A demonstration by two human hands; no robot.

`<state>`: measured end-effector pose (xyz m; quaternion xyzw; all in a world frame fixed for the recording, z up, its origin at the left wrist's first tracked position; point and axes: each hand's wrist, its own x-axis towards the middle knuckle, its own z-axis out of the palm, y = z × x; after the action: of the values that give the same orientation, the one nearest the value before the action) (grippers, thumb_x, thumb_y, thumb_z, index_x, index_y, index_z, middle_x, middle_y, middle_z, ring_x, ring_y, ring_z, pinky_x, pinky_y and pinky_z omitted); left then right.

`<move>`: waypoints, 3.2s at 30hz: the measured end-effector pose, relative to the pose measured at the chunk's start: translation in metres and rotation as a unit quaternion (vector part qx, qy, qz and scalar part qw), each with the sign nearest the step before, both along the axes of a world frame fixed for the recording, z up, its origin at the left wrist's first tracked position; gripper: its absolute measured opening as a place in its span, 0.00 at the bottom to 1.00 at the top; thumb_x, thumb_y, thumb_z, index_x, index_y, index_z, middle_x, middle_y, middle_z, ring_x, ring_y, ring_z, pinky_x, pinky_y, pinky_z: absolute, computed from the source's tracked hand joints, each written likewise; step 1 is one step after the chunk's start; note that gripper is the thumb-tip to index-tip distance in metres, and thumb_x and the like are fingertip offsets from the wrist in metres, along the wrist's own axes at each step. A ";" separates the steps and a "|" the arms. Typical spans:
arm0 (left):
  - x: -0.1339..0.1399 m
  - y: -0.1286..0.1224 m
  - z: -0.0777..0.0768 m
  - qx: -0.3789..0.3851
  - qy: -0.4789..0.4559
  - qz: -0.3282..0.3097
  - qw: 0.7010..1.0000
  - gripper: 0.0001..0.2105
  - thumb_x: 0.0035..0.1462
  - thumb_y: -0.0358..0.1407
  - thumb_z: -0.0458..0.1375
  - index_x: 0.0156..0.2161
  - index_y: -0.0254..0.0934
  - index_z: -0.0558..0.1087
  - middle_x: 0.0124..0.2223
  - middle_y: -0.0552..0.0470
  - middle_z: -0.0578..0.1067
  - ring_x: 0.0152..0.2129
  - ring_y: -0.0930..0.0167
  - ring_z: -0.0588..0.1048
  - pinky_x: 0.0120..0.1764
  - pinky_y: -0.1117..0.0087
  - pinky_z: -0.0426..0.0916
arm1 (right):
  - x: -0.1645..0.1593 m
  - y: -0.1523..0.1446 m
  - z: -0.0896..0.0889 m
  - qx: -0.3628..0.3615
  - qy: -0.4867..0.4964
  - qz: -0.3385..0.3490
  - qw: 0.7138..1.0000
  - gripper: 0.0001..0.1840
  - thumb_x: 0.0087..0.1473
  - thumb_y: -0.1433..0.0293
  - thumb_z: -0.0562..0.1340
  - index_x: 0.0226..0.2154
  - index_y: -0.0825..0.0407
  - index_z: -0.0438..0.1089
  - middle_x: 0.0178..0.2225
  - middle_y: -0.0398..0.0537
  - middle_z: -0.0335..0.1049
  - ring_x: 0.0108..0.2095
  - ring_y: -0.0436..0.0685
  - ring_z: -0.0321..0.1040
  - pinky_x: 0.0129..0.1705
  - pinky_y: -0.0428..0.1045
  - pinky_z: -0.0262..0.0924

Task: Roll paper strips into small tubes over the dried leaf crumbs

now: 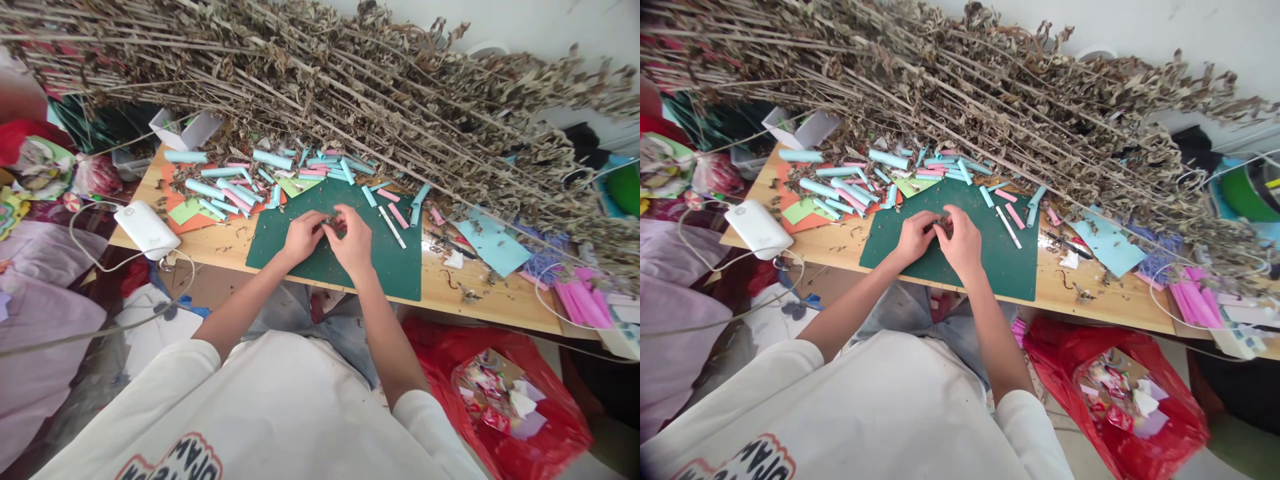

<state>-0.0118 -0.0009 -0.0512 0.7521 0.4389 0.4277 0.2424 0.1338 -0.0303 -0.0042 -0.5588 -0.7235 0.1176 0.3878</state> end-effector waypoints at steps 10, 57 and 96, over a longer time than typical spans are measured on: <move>0.000 -0.001 0.004 -0.005 0.004 -0.004 1.000 0.08 0.63 0.36 0.57 0.41 0.35 0.76 0.39 0.48 0.77 0.34 0.70 0.75 0.38 0.71 0.68 | 0.001 0.001 0.007 0.002 0.059 0.016 0.998 0.08 0.61 0.68 0.59 0.38 0.49 0.74 0.35 0.47 0.74 0.32 0.53 0.70 0.38 0.50 0.68; 0.000 -0.001 0.006 -0.016 -0.018 0.005 1.000 0.09 0.62 0.38 0.59 0.41 0.35 0.77 0.36 0.49 0.77 0.31 0.72 0.74 0.35 0.72 0.67 | -0.009 0.004 -0.001 -0.028 0.237 -0.069 0.969 0.06 0.56 0.65 0.62 0.34 0.51 0.71 0.30 0.45 0.74 0.30 0.53 0.71 0.33 0.48 0.69; 0.000 -0.001 0.005 -0.012 -0.035 0.010 0.999 0.07 0.61 0.35 0.60 0.42 0.34 0.77 0.37 0.49 0.78 0.29 0.73 0.73 0.35 0.73 0.67 | 0.000 -0.004 0.004 0.039 0.024 -0.024 0.999 0.09 0.60 0.64 0.59 0.42 0.48 0.72 0.42 0.52 0.70 0.41 0.56 0.70 0.45 0.53 0.68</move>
<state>-0.0116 -0.0015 -0.0462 0.7293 0.4430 0.4510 0.2618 0.1341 -0.0340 -0.0001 -0.5578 -0.7042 0.0937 0.4292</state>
